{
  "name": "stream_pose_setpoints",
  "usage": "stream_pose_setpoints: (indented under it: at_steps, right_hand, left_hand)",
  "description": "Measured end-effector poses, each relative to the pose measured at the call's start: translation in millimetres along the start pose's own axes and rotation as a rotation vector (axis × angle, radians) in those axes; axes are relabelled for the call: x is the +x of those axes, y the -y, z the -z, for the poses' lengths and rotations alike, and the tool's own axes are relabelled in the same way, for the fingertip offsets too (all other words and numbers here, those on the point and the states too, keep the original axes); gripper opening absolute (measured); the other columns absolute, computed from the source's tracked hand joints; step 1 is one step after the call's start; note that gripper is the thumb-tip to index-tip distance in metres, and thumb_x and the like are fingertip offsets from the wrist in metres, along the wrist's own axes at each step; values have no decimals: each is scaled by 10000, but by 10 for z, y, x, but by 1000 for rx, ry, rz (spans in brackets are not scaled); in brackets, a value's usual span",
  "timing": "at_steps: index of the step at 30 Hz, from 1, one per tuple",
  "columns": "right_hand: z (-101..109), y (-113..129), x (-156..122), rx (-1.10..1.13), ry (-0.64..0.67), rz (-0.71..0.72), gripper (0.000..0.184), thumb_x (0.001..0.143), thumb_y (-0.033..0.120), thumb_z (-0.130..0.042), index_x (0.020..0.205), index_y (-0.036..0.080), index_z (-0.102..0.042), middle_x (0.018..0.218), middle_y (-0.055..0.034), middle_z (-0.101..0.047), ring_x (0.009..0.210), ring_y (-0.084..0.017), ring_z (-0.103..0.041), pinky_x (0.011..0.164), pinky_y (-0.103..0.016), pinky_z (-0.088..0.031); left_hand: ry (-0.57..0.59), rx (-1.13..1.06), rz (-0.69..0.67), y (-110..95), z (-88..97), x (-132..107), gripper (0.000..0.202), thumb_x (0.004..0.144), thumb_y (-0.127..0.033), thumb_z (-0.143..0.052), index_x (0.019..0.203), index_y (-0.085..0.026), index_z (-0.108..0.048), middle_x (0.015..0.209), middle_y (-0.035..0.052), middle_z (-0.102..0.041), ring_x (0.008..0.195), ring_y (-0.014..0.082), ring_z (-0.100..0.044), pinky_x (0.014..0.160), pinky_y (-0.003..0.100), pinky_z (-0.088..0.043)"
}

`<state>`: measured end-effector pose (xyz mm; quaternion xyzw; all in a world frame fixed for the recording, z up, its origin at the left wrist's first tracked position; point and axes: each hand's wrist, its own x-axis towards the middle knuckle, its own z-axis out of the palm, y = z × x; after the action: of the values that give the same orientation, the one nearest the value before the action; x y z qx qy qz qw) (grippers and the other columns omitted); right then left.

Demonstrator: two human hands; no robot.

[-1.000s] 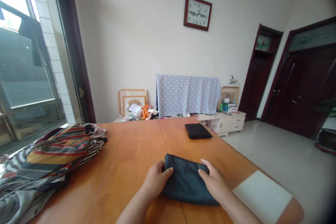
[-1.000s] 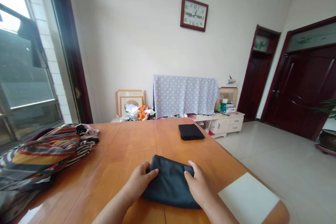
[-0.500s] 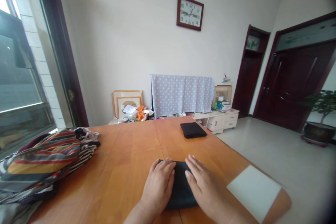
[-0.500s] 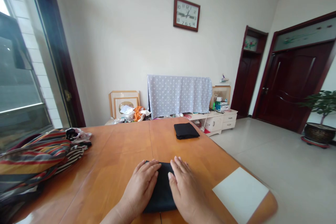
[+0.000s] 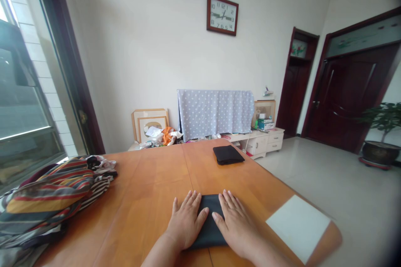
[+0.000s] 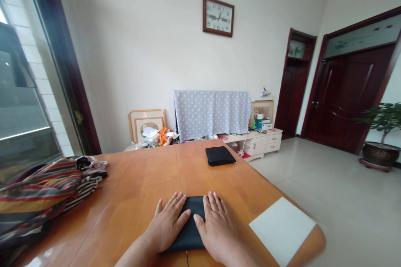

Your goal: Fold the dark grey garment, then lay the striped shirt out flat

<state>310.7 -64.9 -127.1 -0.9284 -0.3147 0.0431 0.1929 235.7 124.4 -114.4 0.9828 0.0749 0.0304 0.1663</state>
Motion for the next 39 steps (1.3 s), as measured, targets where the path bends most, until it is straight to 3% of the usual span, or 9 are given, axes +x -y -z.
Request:
stream_pose_setpoints:
  at_steps: [8, 12, 15, 20, 24, 30, 39]
  right_hand:
    - [-18, -11, -7, -47, 12, -1, 786, 956, 623, -214, 1582, 148, -191, 1654, -56, -59, 1532, -274, -58, 1237, -452, -45]
    - [-14, 10, -15, -74, 6, -15, 787, 953, 612, -220, 1582, 138, -195, 1656, -78, -71, 1531, -279, -72, 1231, -465, -48]
    - [-13, 17, -19, -71, 4, -19, 794, 949, 612, -228, 1580, 131, -205, 1656, -91, -86, 1530, -282, -80, 1229, -467, -56]
    - [-8, 15, -17, -66, 21, -35, 759, 954, 546, -253, 1582, 126, -186, 1660, -87, -70, 1533, -270, -54, 1229, -465, -47]
    - [-28, 3, -6, -68, 36, -37, 754, 955, 547, -252, 1586, 141, -174, 1663, -74, -55, 1533, -272, -51, 1228, -466, -31]
    - [-20, 2, 41, -66, 29, -38, 730, 963, 527, -229, 1585, 147, -186, 1662, -76, -88, 1531, -273, -70, 1227, -471, -44]
    - [25, -33, -51, -13, -24, -6, 757, 954, 597, -228, 1572, 160, -251, 1656, -85, -133, 1532, -267, -71, 1232, -456, -68]
  left_hand:
    - [-36, 91, 58, -51, -30, -13, 710, 969, -616, -189, 1541, -222, -338, 1627, 66, -234, 1524, 291, -129, 1186, 663, -48]
    - [-133, 197, 71, -184, 63, -80, 665, 980, -537, -257, 1526, -176, -375, 1624, 101, -231, 1521, 309, -137, 1188, 663, -12]
    - [-188, 233, -30, -330, 148, -168, 596, 992, -435, -286, 1520, -179, -390, 1615, 93, -268, 1517, 286, -172, 1217, 606, -29]
    - [-112, 170, -209, -512, 65, -304, 599, 1014, -479, -200, 1492, -216, -446, 1588, 61, -349, 1502, 249, -235, 1232, 492, -179]
    - [-93, 149, -131, -502, -60, -284, 645, 1004, -537, -202, 1499, -196, -436, 1591, 69, -333, 1494, 259, -257, 1224, 464, -221]
    - [-91, 119, -69, -433, -63, -119, 702, 986, -604, -190, 1477, -185, -468, 1585, 88, -352, 1491, 285, -261, 1210, 499, -246]
    - [-140, 154, -2, -408, -137, -125, 624, 983, -571, -275, 1463, -238, -493, 1576, 65, -382, 1487, 303, -269, 1211, 518, -242]
